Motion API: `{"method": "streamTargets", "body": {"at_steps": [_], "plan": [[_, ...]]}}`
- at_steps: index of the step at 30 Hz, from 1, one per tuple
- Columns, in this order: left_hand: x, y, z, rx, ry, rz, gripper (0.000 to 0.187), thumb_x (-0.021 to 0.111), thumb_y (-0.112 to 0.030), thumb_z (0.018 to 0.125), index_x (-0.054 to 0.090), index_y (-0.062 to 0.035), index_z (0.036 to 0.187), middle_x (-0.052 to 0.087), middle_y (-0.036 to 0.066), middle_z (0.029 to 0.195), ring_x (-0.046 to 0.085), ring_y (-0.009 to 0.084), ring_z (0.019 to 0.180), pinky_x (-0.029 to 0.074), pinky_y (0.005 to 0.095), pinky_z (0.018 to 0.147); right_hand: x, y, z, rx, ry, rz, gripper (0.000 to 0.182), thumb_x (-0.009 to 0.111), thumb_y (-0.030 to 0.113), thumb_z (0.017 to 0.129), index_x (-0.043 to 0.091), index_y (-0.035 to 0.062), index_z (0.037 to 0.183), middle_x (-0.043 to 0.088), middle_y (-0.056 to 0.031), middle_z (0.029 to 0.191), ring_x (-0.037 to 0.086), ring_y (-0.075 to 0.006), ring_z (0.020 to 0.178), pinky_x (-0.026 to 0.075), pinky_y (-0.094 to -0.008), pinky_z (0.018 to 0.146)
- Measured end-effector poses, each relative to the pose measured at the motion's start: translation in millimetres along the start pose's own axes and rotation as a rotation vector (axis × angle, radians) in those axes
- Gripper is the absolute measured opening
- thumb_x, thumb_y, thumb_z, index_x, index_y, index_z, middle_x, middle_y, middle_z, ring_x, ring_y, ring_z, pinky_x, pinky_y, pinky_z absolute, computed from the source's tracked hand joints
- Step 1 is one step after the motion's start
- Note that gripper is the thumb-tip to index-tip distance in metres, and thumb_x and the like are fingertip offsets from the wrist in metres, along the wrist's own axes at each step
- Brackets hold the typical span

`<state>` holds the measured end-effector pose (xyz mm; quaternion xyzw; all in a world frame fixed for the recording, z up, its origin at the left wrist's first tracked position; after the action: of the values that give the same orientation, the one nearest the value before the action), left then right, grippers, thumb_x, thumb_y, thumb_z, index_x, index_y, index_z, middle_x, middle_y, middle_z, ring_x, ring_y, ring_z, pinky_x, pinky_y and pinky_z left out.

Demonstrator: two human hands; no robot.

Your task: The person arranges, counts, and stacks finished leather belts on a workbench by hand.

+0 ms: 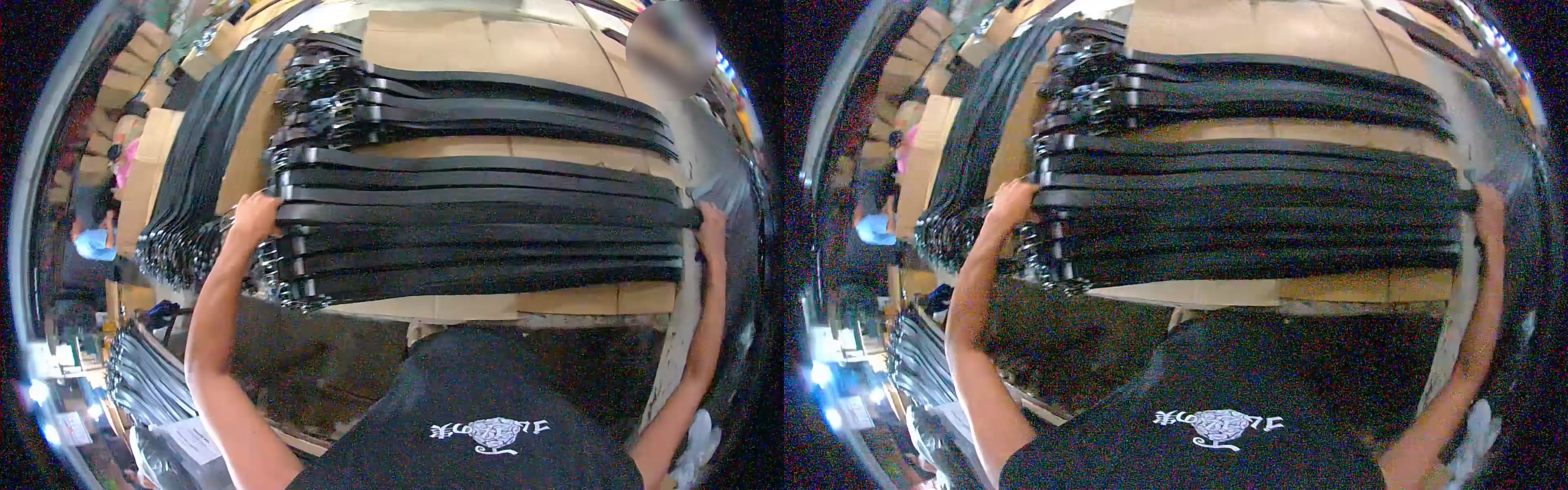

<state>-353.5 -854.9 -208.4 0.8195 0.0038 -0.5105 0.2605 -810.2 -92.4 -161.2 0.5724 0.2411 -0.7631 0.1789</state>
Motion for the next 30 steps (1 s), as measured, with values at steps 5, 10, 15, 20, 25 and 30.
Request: {"method": "streamTargets", "body": {"at_steps": [5,10,15,20,25,30], "plan": [[-1,-16,4,-0.019,0.033,0.017,0.049,0.084,-0.028,0.056,0.067,-0.0137,0.099,0.067,0.006,0.097,0.058,0.0255,0.104,0.044,0.0429,0.087,37,6,-1,-0.141,-0.118,-0.146,0.032,0.068,0.008,0.067,0.059,0.0040,0.098,0.061,-0.0145,0.100,0.054,-0.0348,0.099,0.039,-0.0426,0.085],[3,-33,9,0.025,-0.066,0.076,0.058,0.085,-0.029,0.053,0.064,-0.0154,0.105,0.067,0.005,0.098,0.057,0.0239,0.106,0.042,0.0419,0.089,124,-11,-3,-0.061,0.215,-0.059,0.042,0.064,0.004,0.067,0.059,0.0082,0.108,0.060,-0.0124,0.111,0.052,-0.0318,0.111,0.040,-0.0433,0.090],[2,-30,-2,0.043,-0.073,-0.066,0.077,0.084,-0.024,0.056,0.051,-0.0070,0.123,0.063,0.010,0.111,0.050,0.0301,0.115,0.037,0.0447,0.098,165,14,-19,0.084,0.611,0.012,0.055,0.074,0.016,0.070,0.053,0.0152,0.120,0.057,-0.0093,0.121,0.049,-0.0288,0.119,0.034,-0.0462,0.101],[16,-16,4,0.040,-0.087,-0.078,0.076,0.085,-0.018,0.049,0.055,-0.0045,0.118,0.063,0.013,0.105,0.053,0.0322,0.108,0.040,0.0471,0.095,192,-1,-17,0.062,0.568,0.004,0.053,0.073,0.018,0.072,0.054,0.0178,0.122,0.056,-0.0074,0.122,0.046,-0.0269,0.121,0.030,-0.0531,0.103],[14,-11,0,-0.037,-0.114,-0.068,0.068,0.083,-0.017,0.051,0.057,-0.0063,0.113,0.064,0.010,0.103,0.054,0.0302,0.105,0.040,0.0483,0.093,183,3,-13,0.076,0.466,-0.007,0.052,0.071,0.020,0.072,0.054,0.0178,0.120,0.054,-0.0068,0.125,0.044,-0.0278,0.123,0.026,-0.0547,0.106],[7,-18,-5,-0.022,-0.146,-0.044,0.054,0.077,-0.011,0.059,0.058,-0.0081,0.110,0.064,0.008,0.104,0.054,0.0282,0.105,0.040,0.0455,0.092,163,37,-11,0.046,0.351,-0.167,0.056,0.073,0.019,0.069,0.052,0.0141,0.121,0.053,-0.0123,0.122,0.043,-0.0285,0.123,0.026,-0.0552,0.106]]}}
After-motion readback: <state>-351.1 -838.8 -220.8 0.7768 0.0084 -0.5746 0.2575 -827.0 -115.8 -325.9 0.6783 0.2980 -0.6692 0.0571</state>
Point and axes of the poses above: each hand's wrist, its own z-axis towards the middle knuckle, its own x-axis out of the palm, y = z × x, the point moved 10 cm from there along z, towards the middle knuckle
